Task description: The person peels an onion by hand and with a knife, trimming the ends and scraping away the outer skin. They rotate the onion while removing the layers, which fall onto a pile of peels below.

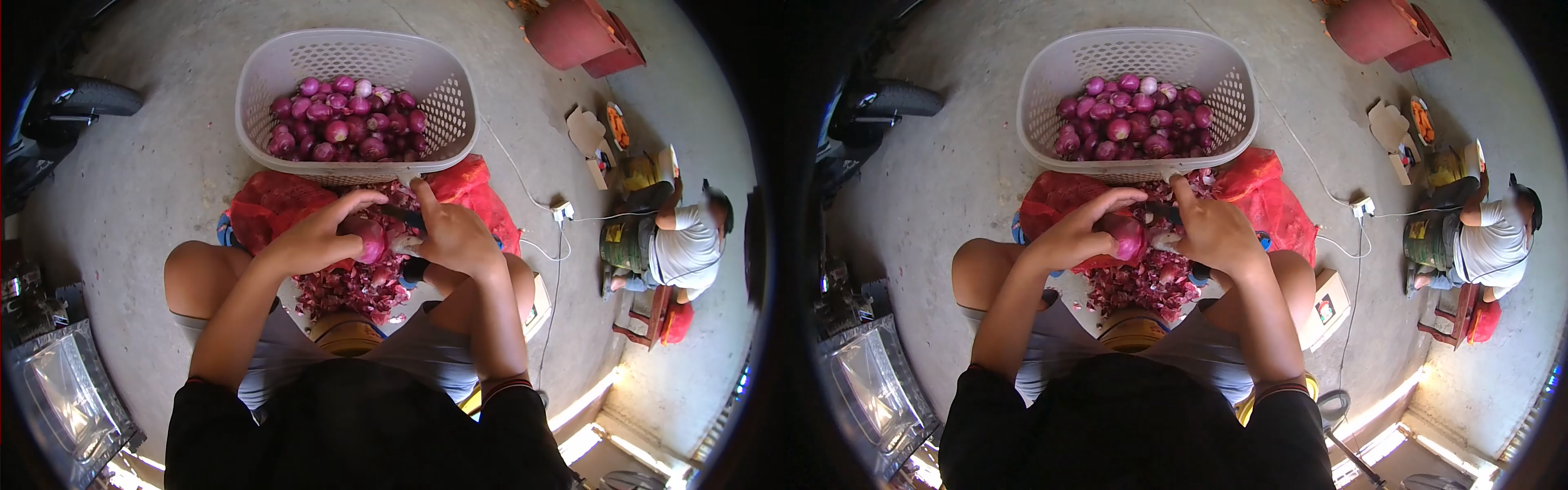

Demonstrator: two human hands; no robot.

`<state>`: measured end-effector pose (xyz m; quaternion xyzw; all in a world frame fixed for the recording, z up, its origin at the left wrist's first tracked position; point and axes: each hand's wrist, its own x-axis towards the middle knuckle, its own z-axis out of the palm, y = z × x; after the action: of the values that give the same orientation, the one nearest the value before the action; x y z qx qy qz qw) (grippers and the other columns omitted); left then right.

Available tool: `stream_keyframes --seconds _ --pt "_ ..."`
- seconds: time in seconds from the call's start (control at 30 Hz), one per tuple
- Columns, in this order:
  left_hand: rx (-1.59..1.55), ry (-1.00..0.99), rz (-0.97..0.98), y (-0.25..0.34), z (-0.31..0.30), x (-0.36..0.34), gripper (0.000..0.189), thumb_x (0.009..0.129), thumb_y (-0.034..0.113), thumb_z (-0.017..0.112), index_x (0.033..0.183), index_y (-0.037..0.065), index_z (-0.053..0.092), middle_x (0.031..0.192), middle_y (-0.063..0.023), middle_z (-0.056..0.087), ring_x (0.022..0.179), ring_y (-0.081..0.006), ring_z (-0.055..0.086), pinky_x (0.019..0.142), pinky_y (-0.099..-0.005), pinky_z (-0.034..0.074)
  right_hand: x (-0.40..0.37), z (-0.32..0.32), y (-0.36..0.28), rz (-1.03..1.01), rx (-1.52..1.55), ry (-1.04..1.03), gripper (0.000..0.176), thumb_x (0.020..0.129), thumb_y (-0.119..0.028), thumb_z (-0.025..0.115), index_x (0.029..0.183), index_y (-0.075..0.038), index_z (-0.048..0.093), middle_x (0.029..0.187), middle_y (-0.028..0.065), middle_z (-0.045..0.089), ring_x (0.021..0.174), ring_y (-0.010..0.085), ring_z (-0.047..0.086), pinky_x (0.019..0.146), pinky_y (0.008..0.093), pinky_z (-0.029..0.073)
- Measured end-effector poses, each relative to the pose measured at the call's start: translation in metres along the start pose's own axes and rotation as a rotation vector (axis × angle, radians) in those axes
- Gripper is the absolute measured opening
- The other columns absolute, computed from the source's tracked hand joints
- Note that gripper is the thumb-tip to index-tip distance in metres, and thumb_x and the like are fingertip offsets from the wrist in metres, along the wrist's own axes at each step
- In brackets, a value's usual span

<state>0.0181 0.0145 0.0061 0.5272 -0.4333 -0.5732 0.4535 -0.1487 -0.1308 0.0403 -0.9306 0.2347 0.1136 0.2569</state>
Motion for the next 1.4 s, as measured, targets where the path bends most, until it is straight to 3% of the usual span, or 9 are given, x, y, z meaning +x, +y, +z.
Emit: stream_keyframes --seconds 0.17,0.27,0.4,0.5,0.63,0.97,1.07,1.2,1.4 --pt "-0.007 0.109 -0.050 -0.001 -0.004 0.001 0.067 0.065 0.003 0.051 0.131 0.002 0.039 0.129 -0.0103 0.045 0.117 -0.0179 0.044 0.098 -0.0304 0.036 -0.002 0.003 0.008 0.034 0.038 0.052 0.063 0.071 -0.023 0.069 0.122 -0.002 0.039 0.071 0.0211 0.062 0.072 0.0380 0.062 0.060 0.0467 0.047" --pt "-0.215 0.137 -0.067 -0.002 -0.007 0.002 0.063 0.064 0.003 0.052 0.127 0.002 0.042 0.126 -0.0095 0.046 0.115 -0.0175 0.045 0.098 -0.0302 0.037 -0.002 0.004 0.016 -0.014 0.068 0.103 0.057 0.073 -0.017 0.064 0.122 -0.002 0.039 0.072 0.0225 0.062 0.073 0.0388 0.062 0.061 0.0472 0.047" --pt "-0.307 0.323 0.142 -0.002 -0.002 0.002 0.061 0.059 -0.002 0.054 0.119 0.004 0.045 0.124 -0.0101 0.047 0.114 -0.0171 0.047 0.097 -0.0311 0.038 -0.003 -0.005 0.018 -0.121 0.265 0.267 0.060 0.071 -0.007 0.058 0.127 -0.003 0.036 0.076 0.0230 0.061 0.074 0.0402 0.061 0.062 0.0466 0.045" --pt "-0.327 0.337 0.346 -0.007 -0.004 0.003 0.059 0.067 -0.008 0.060 0.122 0.006 0.043 0.120 -0.0067 0.045 0.112 -0.0144 0.045 0.093 -0.0287 0.040 -0.002 0.003 0.015 -0.257 0.503 0.272 0.062 0.071 -0.005 0.058 0.128 -0.004 0.035 0.081 0.0219 0.060 0.076 0.0401 0.061 0.063 0.0436 0.046" --pt "-0.304 0.377 0.437 -0.005 -0.001 0.004 0.063 0.066 -0.010 0.065 0.122 0.006 0.042 0.125 -0.0081 0.043 0.114 -0.0150 0.043 0.095 -0.0290 0.038 -0.001 0.009 0.004 -0.303 0.478 0.265 0.067 0.067 -0.003 0.060 0.129 -0.004 0.034 0.083 0.0194 0.061 0.076 0.0400 0.061 0.064 0.0424 0.047" --pt "-0.156 0.462 0.680 -0.006 0.002 0.007 0.064 0.064 -0.009 0.069 0.120 0.005 0.043 0.129 -0.0119 0.041 0.119 -0.0184 0.042 0.097 -0.0319 0.037 0.016 0.033 -0.003 -0.469 0.525 0.457 0.053 0.068 -0.002 0.065 0.116 -0.005 0.042 0.090 0.0191 0.060 0.078 0.0385 0.062 0.064 0.0417 0.048" --pt "-0.174 0.476 0.691 -0.007 0.004 0.007 0.064 0.064 -0.008 0.070 0.120 0.006 0.043 0.129 -0.0126 0.040 0.119 -0.0196 0.042 0.098 -0.0331 0.037 0.021 0.036 -0.005 -0.536 0.605 0.524 0.045 0.075 -0.002 0.064 0.115 -0.005 0.043 0.093 0.0162 0.061 0.080 0.0297 0.065 0.069 0.0352 0.049" --pt "-0.266 0.476 0.685 -0.007 0.007 0.007 0.064 0.065 -0.005 0.072 0.120 0.006 0.041 0.129 -0.0132 0.040 0.119 -0.0201 0.042 0.099 -0.0338 0.037 0.015 0.029 -0.019 -0.454 0.993 0.556 0.038 0.084 -0.004 0.060 0.117 -0.003 0.040 0.092 0.0098 0.062 0.086 0.0131 0.059 0.077 0.0276 0.045" --pt "-0.277 0.505 0.667 -0.006 0.006 0.005 0.065 0.067 -0.002 0.074 0.121 0.006 0.039 0.129 -0.0136 0.039 0.119 -0.0202 0.042 0.100 -0.0347 0.036 0.010 0.038 -0.002 -0.437 0.612 0.457 0.053 0.080 -0.012 0.066 0.119 -0.003 0.031 0.077 0.0125 0.062 0.070 0.0267 0.064 0.061 0.0327 0.047"
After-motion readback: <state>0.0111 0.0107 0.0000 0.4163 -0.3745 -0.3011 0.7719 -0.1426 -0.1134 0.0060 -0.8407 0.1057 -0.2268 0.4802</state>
